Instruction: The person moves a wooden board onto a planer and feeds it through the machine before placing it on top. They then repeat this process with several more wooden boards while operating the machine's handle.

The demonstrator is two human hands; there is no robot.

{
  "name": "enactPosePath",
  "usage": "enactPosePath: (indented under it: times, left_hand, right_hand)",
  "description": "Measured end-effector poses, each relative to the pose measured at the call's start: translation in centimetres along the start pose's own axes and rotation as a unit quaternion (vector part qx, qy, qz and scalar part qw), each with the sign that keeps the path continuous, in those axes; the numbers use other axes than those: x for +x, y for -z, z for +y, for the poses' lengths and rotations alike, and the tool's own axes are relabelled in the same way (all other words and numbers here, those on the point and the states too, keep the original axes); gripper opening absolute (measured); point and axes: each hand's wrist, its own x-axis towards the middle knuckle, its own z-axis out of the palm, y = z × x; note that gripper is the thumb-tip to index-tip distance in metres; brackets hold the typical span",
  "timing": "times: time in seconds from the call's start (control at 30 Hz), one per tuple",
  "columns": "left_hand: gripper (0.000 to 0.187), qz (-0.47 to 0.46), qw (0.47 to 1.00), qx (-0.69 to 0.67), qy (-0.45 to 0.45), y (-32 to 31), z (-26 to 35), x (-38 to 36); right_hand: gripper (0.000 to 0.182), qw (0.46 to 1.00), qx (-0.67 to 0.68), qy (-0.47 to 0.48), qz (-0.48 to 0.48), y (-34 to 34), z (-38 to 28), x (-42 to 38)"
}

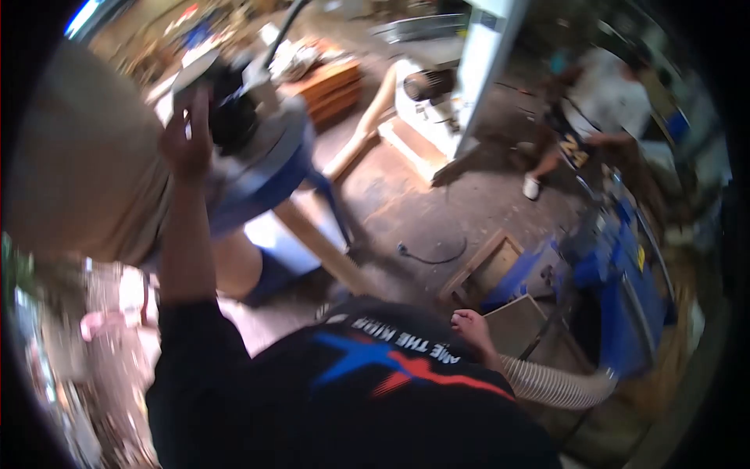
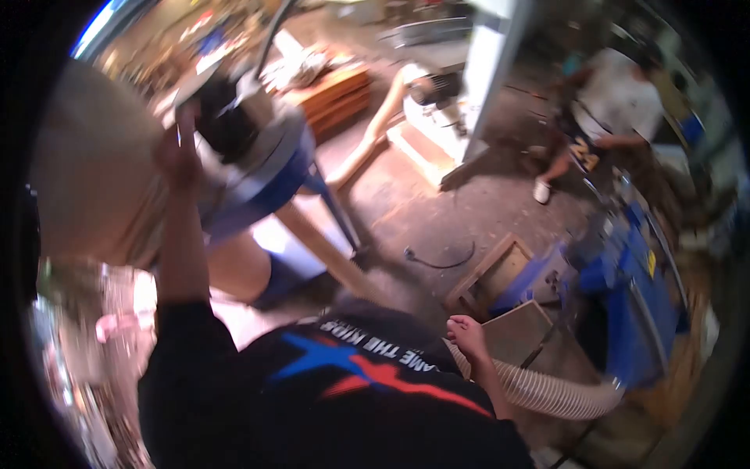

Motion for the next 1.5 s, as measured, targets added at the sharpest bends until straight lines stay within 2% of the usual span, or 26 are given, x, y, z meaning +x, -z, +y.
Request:
enactPosePath:
  times: [0.03, 0.07, 0.1, 0.13, 0.17, 0.27, 0.3, 0.33, 0.37, 0.4, 0.43, 0.53, 0.6, 0.63, 0.7, 0.73, 0.8, 0.9, 1.0, 1.03, 1.13, 1.2, 1.27, 1.33, 1.4, 1.5]
  left_hand:
    - [0.02, 0.038, 0.997, 0.071, -0.002, -0.8, -4.6, 3.2]
    - [0.027, 0.075, 0.992, 0.011, 0.097, -1.5, -6.0, 6.5]
    - [0.029, 0.012, 0.947, 0.268, -0.175, -1.2, -8.8, 9.8]
    - [0.035, -0.043, 0.986, 0.046, 0.156, -2.2, -7.6, 12.5]
    - [0.029, -0.031, 0.992, -0.029, 0.117, -3.2, -5.7, 13.7]
    - [0.043, -0.245, 0.966, 0.062, 0.061, -11.6, -16.7, 16.4]
    - [0.039, -0.339, 0.935, 0.099, -0.035, -14.1, -18.6, 16.6]
    - [0.037, -0.419, 0.872, 0.224, -0.12, -18.1, -21.6, 15.7]
    - [0.032, -0.426, 0.879, 0.21, -0.037, -18.3, -17.6, 14.2]
    - [0.032, -0.465, 0.866, 0.182, -0.019, -19.3, -17.6, 13.2]
    - [0.033, -0.501, 0.853, 0.141, -0.037, -23.8, -16.1, 16.0]
    - [0.034, -0.62, 0.781, 0.081, -0.002, -25.1, -16.9, 15.0]
    - [0.035, -0.681, 0.73, 0.054, 0.026, -25.5, -17.0, 14.7]
    - [0.036, -0.705, 0.707, 0.044, 0.026, -25.8, -16.9, 14.8]
    - [0.038, -0.737, 0.672, 0.039, -0.062, -26.2, -16.7, 14.4]
    - [0.041, -0.76, 0.646, 0.042, -0.06, -27.4, -18.1, 14.1]
    - [0.036, -0.784, 0.61, 0.063, -0.091, -27.3, -16.3, 14.7]
    - [0.035, -0.793, 0.59, 0.101, -0.113, -29.0, -18.1, 14.2]
    - [0.037, -0.799, 0.569, 0.152, -0.12, -27.8, -14.4, 15.2]
    - [0.039, -0.803, 0.559, 0.168, -0.122, -27.7, -13.9, 15.2]
    - [0.033, -0.781, 0.61, 0.018, -0.135, -28.2, -15.6, 14.0]
    - [0.025, -0.798, 0.576, 0.076, -0.158, -28.8, -15.3, 13.8]
    - [0.022, -0.783, 0.602, 0.029, -0.157, -28.3, -14.9, 13.9]
    - [0.021, -0.787, 0.599, 0.038, -0.146, -27.7, -13.4, 14.3]
    - [0.021, -0.744, 0.623, -0.044, -0.237, -28.7, -15.2, 13.7]
    - [0.027, -0.715, 0.639, -0.05, -0.278, -29.1, -16.1, 13.1]
  right_hand:
    - [0.027, 1.0, -0.018, 0.01, 0.002, 0.0, -0.6, -0.5]
    - [0.027, 0.999, -0.029, 0.027, 0.014, 0.1, -1.2, -0.7]
    - [0.029, 0.999, -0.046, 0.006, 0.028, 0.0, -1.4, -0.6]
    - [0.028, 0.999, -0.038, 0.001, 0.03, -0.1, -1.5, -0.4]
    - [0.028, 0.999, -0.027, 0.009, 0.022, 0.1, -0.9, 0.3]
    - [0.032, 1.0, -0.021, 0.014, 0.017, -0.8, -1.4, 2.9]
    - [0.034, 0.999, -0.044, 0.021, 0.01, -1.2, -1.3, 4.0]
    - [0.036, 0.998, -0.056, 0.032, 0.022, -1.7, -2.0, 4.5]
    - [0.035, 0.995, -0.087, 0.021, 0.035, -2.1, -3.6, 4.9]
    - [0.034, 0.992, -0.114, 0.005, 0.044, -2.8, -5.7, 5.5]
    - [0.033, 0.992, -0.105, -0.004, 0.069, -4.3, -7.9, 7.3]
    - [0.036, 0.983, -0.127, 0.076, 0.112, -5.8, -10.4, 9.7]
    - [0.04, 0.984, -0.118, 0.054, 0.121, -7.2, -12.2, 10.1]
    - [0.041, 0.984, -0.119, 0.052, 0.124, -7.5, -11.6, 11.1]
    - [0.039, 0.984, -0.123, 0.051, 0.122, -8.1, -9.6, 13.3]
    - [0.038, 0.982, -0.13, 0.056, 0.124, -8.5, -8.5, 14.2]
    - [0.036, 0.979, -0.143, 0.065, 0.128, -9.6, -6.3, 15.6]
    - [0.039, 0.984, -0.123, 0.059, 0.114, -10.9, -6.7, 15.8]
    - [0.039, 0.987, -0.116, 0.033, 0.107, -11.3, -6.9, 16.8]
    - [0.037, 0.982, -0.131, 0.059, 0.122, -11.4, -7.5, 16.5]
    - [0.037, 0.98, -0.128, 0.073, 0.133, -11.3, -7.4, 17.0]
    - [0.034, 0.984, -0.118, 0.057, 0.124, -11.0, -7.7, 16.8]
    - [0.032, 0.983, -0.121, 0.052, 0.126, -10.6, -8.3, 16.3]
    - [0.032, 0.979, -0.138, 0.055, 0.143, -10.0, -9.0, 15.3]
    - [0.033, 0.979, -0.119, 0.053, 0.156, -9.6, -8.8, 14.7]
    - [0.034, 0.977, -0.109, 0.058, 0.173, -9.4, -8.2, 13.9]
